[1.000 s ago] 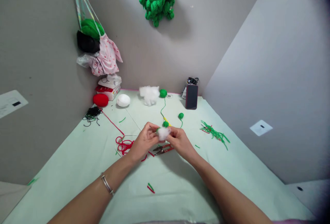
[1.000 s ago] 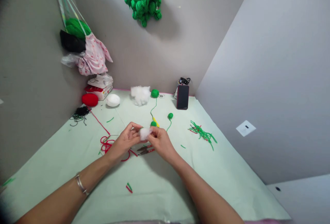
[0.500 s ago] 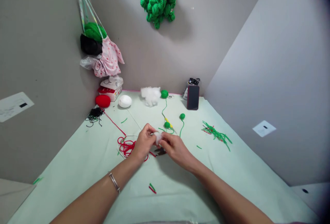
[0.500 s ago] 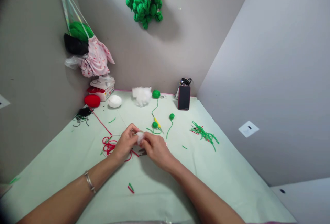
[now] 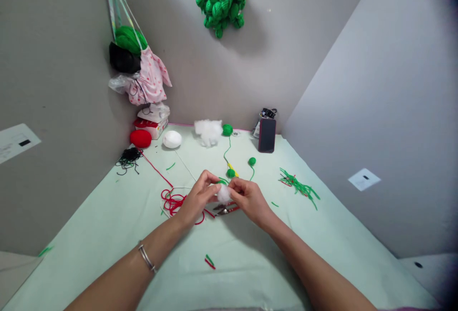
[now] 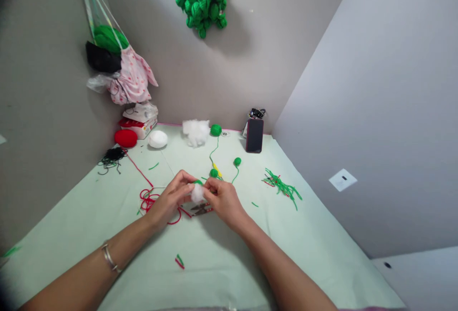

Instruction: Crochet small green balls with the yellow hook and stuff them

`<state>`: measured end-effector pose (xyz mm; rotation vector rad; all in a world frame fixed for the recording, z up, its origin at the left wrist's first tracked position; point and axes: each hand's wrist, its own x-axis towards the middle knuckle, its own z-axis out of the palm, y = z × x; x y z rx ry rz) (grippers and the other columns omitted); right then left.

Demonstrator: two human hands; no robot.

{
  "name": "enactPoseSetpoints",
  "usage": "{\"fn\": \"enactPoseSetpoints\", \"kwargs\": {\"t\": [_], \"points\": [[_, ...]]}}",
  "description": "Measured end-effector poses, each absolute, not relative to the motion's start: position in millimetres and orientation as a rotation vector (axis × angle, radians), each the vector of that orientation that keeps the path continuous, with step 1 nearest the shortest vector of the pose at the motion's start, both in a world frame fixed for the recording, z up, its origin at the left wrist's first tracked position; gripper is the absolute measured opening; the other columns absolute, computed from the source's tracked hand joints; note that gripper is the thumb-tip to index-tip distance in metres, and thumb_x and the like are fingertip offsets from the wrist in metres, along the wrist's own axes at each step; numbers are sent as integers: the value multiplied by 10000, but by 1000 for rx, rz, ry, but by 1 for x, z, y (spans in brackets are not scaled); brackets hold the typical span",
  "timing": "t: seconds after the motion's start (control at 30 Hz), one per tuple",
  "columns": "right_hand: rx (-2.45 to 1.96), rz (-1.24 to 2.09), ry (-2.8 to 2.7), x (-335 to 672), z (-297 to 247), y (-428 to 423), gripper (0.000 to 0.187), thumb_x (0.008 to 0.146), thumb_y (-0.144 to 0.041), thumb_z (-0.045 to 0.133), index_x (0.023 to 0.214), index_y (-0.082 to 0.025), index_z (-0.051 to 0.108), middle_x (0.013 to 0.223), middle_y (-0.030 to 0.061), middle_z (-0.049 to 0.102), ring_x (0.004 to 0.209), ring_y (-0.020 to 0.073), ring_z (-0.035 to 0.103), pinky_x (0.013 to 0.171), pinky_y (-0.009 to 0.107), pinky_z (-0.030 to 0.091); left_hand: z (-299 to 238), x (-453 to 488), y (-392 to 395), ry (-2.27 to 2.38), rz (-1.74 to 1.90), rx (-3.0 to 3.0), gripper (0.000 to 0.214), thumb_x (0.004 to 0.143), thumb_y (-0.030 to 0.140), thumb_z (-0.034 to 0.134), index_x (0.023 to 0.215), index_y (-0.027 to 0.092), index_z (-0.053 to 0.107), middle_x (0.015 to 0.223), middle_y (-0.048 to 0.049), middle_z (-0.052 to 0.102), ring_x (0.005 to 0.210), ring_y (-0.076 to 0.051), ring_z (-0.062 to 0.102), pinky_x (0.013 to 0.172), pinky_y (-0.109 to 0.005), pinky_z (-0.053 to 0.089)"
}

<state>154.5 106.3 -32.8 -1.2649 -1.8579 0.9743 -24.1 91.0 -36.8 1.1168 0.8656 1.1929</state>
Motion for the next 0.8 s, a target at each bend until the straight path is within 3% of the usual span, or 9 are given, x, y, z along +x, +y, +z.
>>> {"fn": "enactPoseSetpoints", "kwargs": {"t": [0.13,0.27,0.4,0.67,0.8], "points": [[-1261,937,-1919,155,-25,101,197,877,-291,547,700,-213,509,604,-43,465,589,130,390,581,261,294,-38,-23,91,873,1186,1124,384,769,423,823,896,216,525,747,61,586,595,-100,567,593,-233,465],[-1251,984,-1956,149,-19,92,274,931,-324,500,680,-221,464,626,-37,456,607,136,400,589,263,313,-47,-16,93,908,1196,1123,382,764,431,786,870,236,476,678,63,596,564,-133,597,538,-247,473],[-1292,969,-1939,142,-23,85,264,920,-317,525,686,-226,442,620,-41,446,596,136,373,585,269,286,-53,-12,98,982,1254,1126,293,752,302,757,826,232,483,702,76,561,553,-108,563,531,-233,457],[-1303,1116,-1858,152,-27,106,384,864,-507,569,627,-224,463,566,-58,391,536,113,342,519,255,277,-48,-18,93,949,1280,1177,254,788,300,754,940,214,570,954,-15,674,824,-155,645,750,-280,508],[-1324,1097,-1855,159,-26,109,360,840,-498,575,628,-223,482,548,-67,371,519,107,301,502,261,237,-46,-20,92,895,1217,1198,269,817,362,748,969,208,588,957,-31,687,810,-166,656,752,-306,518]]}}
